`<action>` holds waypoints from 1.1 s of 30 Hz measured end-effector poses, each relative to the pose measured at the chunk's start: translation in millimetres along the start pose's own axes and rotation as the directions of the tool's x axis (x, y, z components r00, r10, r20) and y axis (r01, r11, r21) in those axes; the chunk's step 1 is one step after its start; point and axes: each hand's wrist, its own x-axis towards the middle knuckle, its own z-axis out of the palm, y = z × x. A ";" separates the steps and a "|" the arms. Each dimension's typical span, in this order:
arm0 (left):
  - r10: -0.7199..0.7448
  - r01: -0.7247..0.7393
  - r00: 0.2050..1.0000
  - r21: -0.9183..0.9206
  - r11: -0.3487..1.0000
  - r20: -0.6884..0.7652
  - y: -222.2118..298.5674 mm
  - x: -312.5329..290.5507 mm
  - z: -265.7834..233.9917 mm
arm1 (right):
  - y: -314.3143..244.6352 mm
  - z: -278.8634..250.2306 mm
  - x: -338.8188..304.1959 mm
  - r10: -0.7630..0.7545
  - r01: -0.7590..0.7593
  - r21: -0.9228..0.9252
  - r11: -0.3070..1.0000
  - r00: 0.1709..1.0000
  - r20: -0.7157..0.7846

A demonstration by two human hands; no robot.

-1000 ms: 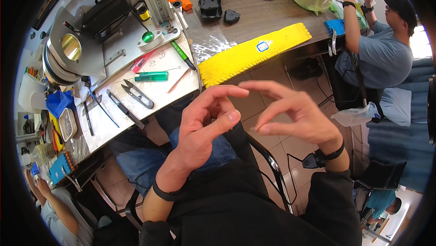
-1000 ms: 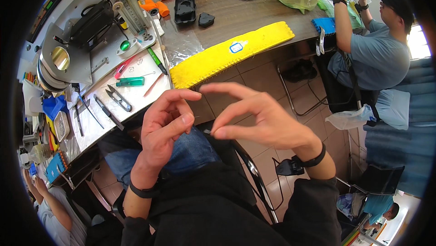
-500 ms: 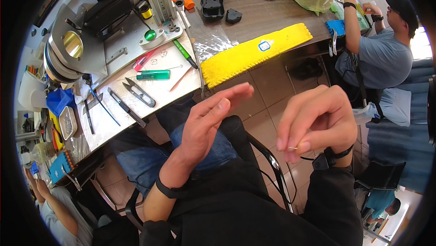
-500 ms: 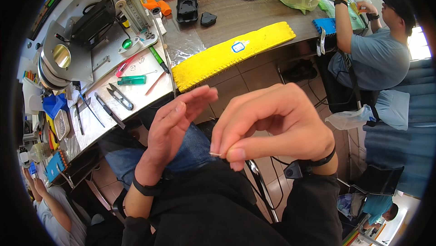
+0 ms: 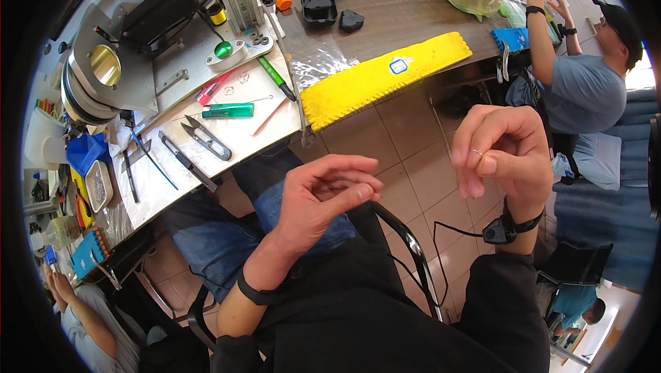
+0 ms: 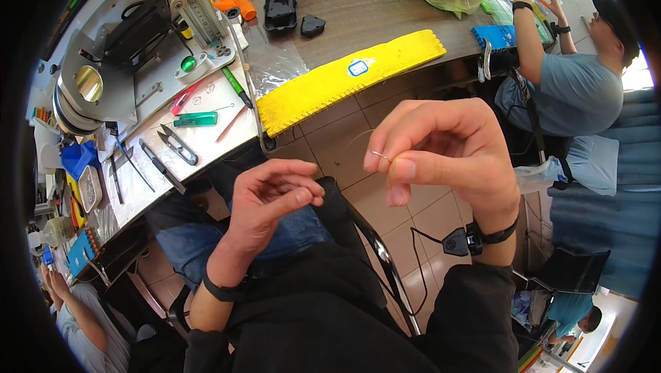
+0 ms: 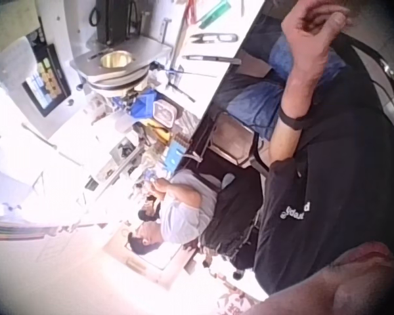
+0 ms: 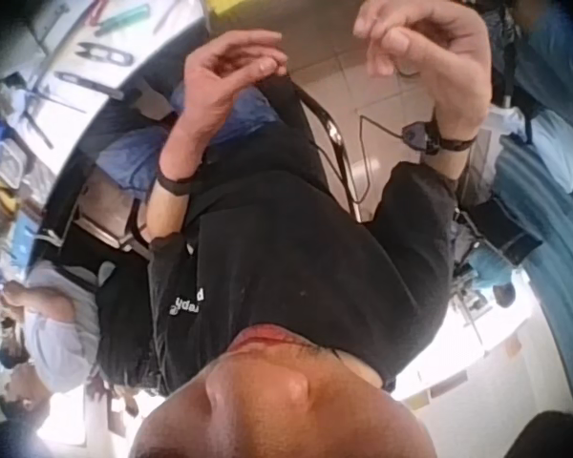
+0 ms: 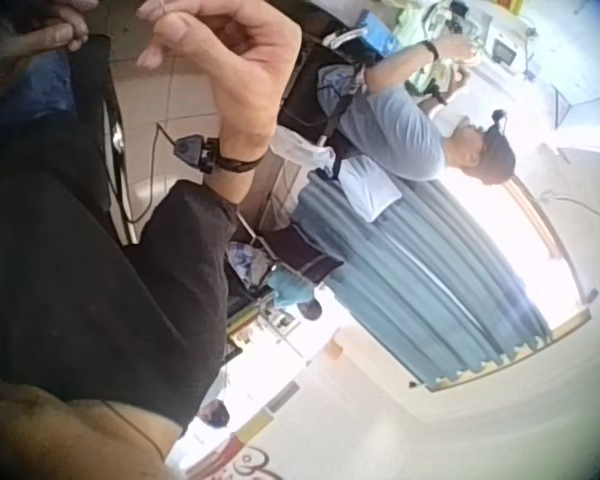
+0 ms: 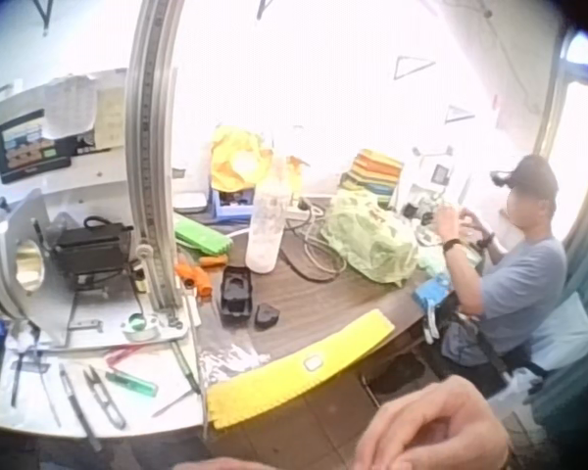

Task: Assembling and testing small mechanical or electronic components at a workbench.

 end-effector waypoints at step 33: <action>0.641 -0.466 0.608 0.864 -0.190 0.469 38.7 -11.2 12.2 | 54.1 48.4 16.1 -0.292 0.183 -0.814 0.551 0.956 0.018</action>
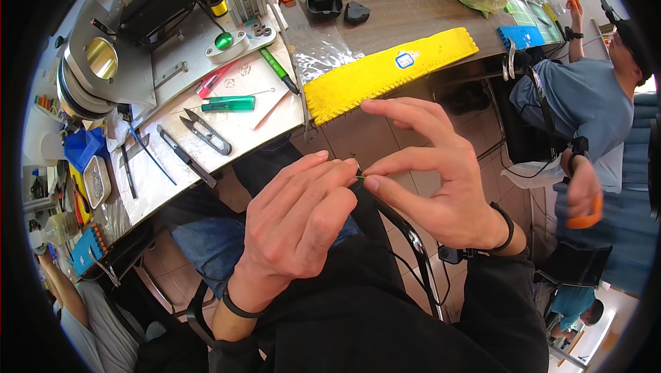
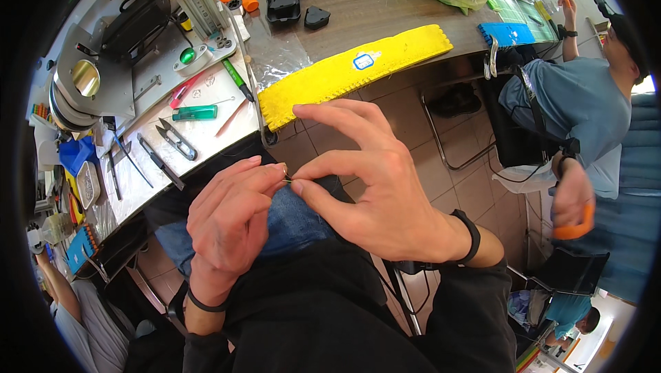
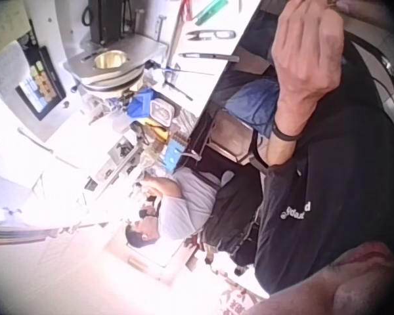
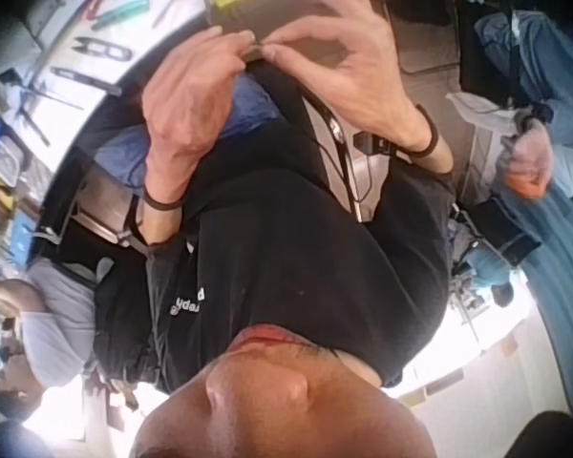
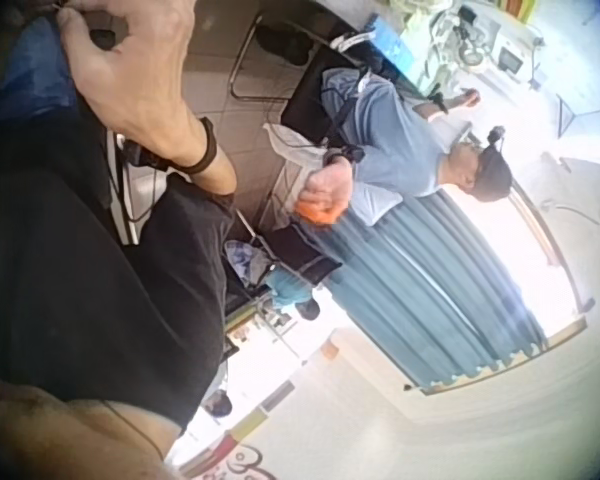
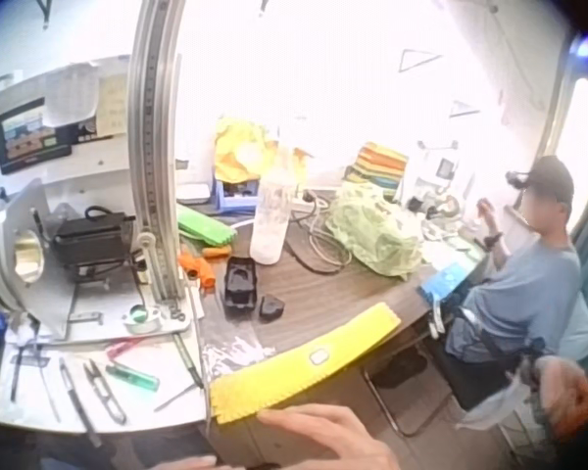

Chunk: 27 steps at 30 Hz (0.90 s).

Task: Assembling and testing small mechanical or electronic components at a workbench.

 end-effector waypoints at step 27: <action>-0.503 0.466 0.826 -0.809 0.358 0.253 -7.4 -12.6 0.8 | -0.9 4.7 -5.7 0.188 -0.330 0.570 0.752 0.937 0.294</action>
